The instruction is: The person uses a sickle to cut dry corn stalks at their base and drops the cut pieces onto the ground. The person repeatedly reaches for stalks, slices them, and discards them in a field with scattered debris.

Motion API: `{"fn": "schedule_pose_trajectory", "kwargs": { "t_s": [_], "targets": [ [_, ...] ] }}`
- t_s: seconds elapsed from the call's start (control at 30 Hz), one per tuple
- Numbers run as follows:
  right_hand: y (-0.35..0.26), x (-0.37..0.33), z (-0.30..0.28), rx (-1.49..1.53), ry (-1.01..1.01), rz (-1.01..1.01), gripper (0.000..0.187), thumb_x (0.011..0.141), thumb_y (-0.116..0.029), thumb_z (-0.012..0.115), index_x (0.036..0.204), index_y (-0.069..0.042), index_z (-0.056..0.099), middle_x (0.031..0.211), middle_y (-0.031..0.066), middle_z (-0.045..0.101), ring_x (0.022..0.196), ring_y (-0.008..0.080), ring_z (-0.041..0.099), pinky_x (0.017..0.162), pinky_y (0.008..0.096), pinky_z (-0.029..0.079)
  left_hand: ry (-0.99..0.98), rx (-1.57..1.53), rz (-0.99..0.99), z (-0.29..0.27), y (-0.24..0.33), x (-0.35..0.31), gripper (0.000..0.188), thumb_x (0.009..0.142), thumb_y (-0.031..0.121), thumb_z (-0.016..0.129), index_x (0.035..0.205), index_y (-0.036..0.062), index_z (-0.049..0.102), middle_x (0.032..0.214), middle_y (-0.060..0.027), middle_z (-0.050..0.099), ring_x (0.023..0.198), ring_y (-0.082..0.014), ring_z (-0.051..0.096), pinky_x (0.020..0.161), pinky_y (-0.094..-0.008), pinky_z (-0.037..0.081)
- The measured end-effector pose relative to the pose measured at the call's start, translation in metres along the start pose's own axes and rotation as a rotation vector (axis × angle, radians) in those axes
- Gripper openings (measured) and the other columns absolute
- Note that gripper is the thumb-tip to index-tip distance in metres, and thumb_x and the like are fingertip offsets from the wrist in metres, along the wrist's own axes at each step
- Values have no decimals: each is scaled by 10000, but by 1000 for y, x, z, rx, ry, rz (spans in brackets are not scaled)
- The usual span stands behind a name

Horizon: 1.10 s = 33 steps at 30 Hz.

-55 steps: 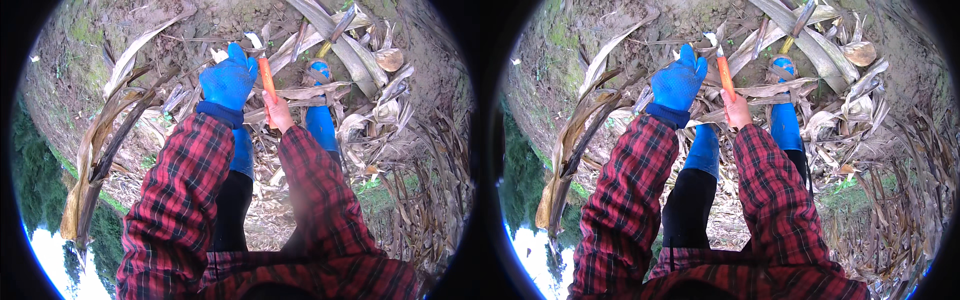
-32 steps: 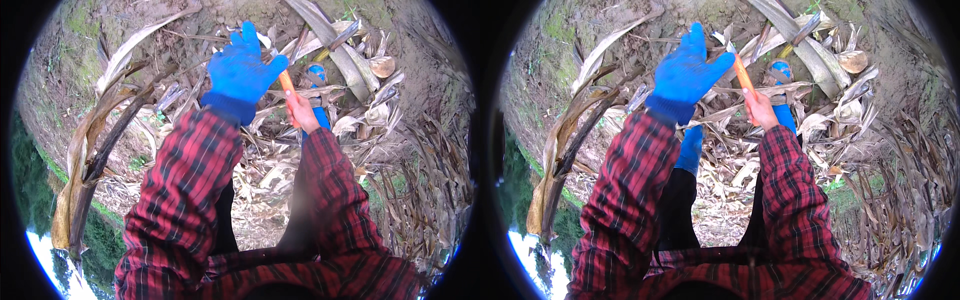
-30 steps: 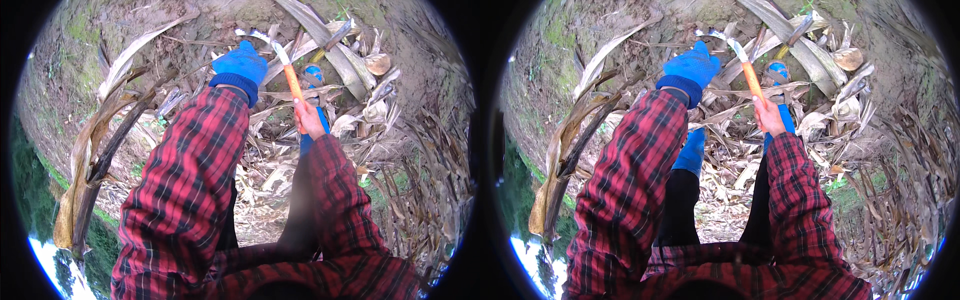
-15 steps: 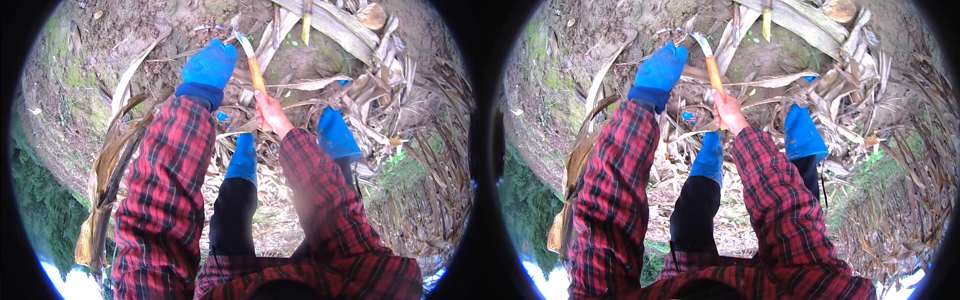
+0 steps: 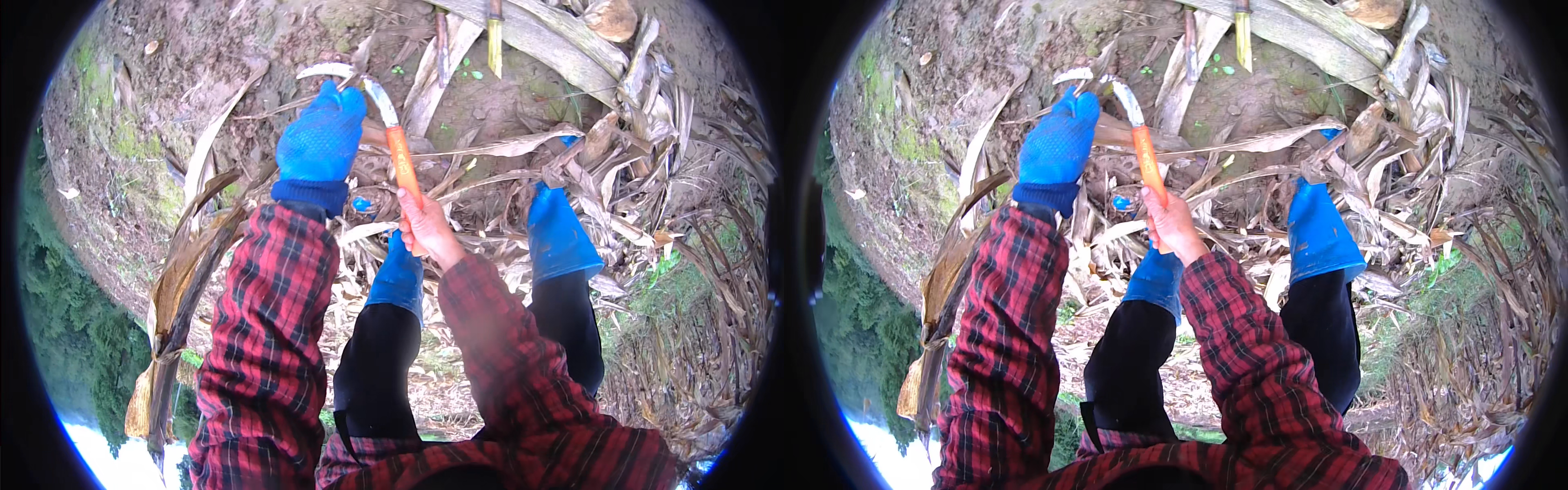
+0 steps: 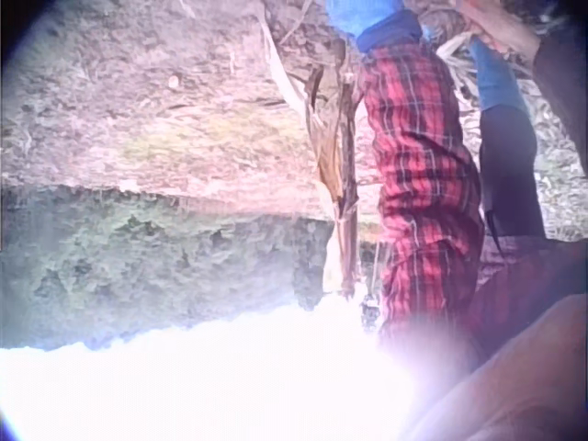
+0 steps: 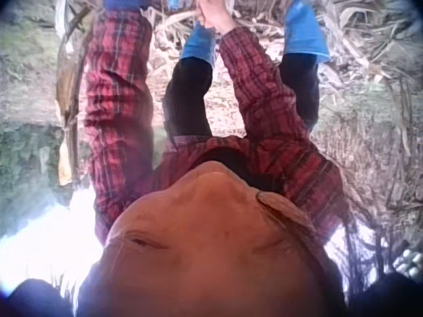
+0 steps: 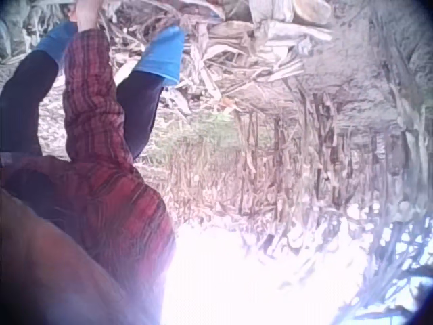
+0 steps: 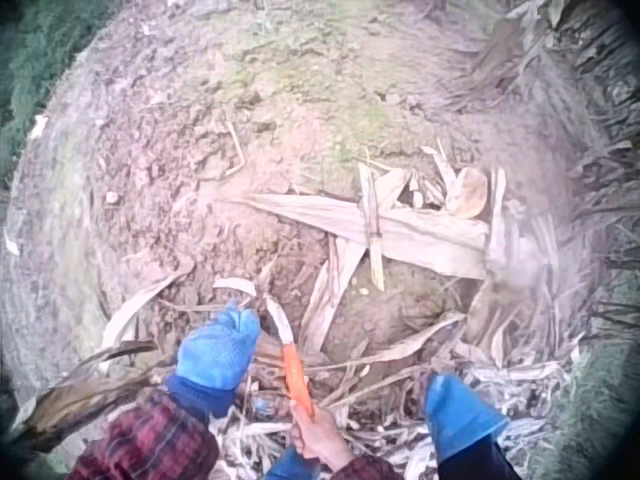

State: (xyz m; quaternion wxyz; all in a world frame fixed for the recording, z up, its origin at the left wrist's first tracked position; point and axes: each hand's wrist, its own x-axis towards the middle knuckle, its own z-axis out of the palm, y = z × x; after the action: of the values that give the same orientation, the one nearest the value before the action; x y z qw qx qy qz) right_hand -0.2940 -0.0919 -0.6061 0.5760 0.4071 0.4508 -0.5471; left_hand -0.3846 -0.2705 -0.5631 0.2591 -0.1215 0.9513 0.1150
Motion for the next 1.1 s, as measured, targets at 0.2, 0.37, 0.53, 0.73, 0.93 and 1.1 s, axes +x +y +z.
{"fn": "schedule_pose_trajectory", "kwargs": {
  "t_s": [0.2, 0.37, 0.53, 0.73, 0.93, 1.1],
  "targets": [
    [1, -4, 24, 83, -13, -27, 370, 833, -435, 566, 754, -99, 431, 507, -8, 417, 358, 97, 407, 316, 250, 343, 114, 22, 55, 20, -12, -2, 168, 807, 155, 474, 963, 95, 469, 955, -168, 552, 789, -344, 597, 599, -431, 492],
    [-4, 36, -44, -264, -28, -179, 282, 860, -369, 548, 899, -93, 510, 496, -54, 392, 361, 55, 377, 314, 215, 327, 123, 14, 74, 19, -15, -5, 176, 804, 145, 479, 971, 95, 459, 929, -164, 544, 776, -344, 597, 590, -436, 489],
    [-22, 54, -56, -463, 15, -308, 262, 860, -304, 570, 976, -69, 587, 518, -46, 407, 377, 67, 343, 352, 239, 272, 83, 177, 85, 15, -17, -1, 188, 798, 136, 477, 980, 90, 467, 918, -156, 548, 781, -349, 597, 597, -441, 491],
    [-50, 80, 7, -433, 43, -336, 290, 877, -319, 518, 844, -31, 537, 448, 5, 415, 322, 109, 411, 299, 271, 317, 102, 21, 95, 20, -15, 2, 167, 817, 169, 449, 966, 100, 476, 908, -160, 560, 800, -353, 589, 609, -438, 486],
    [13, 4, -6, -158, 67, -202, 302, 895, -348, 481, 879, -47, 503, 470, -2, 426, 323, 89, 418, 292, 236, 325, 160, -147, -79, 19, -15, -10, 206, 878, 246, 390, 980, 80, 458, 986, -156, 562, 790, -365, 585, 597, -453, 478],
    [6, 20, -10, -184, 60, -110, 344, 856, -404, 535, 841, -63, 496, 464, -5, 401, 310, 97, 391, 287, 246, 318, 257, -118, -109, 17, -8, -1, 260, 896, 281, 357, 978, 73, 489, 939, -167, 589, 789, -351, 590, 627, -446, 476]
  ]
}}
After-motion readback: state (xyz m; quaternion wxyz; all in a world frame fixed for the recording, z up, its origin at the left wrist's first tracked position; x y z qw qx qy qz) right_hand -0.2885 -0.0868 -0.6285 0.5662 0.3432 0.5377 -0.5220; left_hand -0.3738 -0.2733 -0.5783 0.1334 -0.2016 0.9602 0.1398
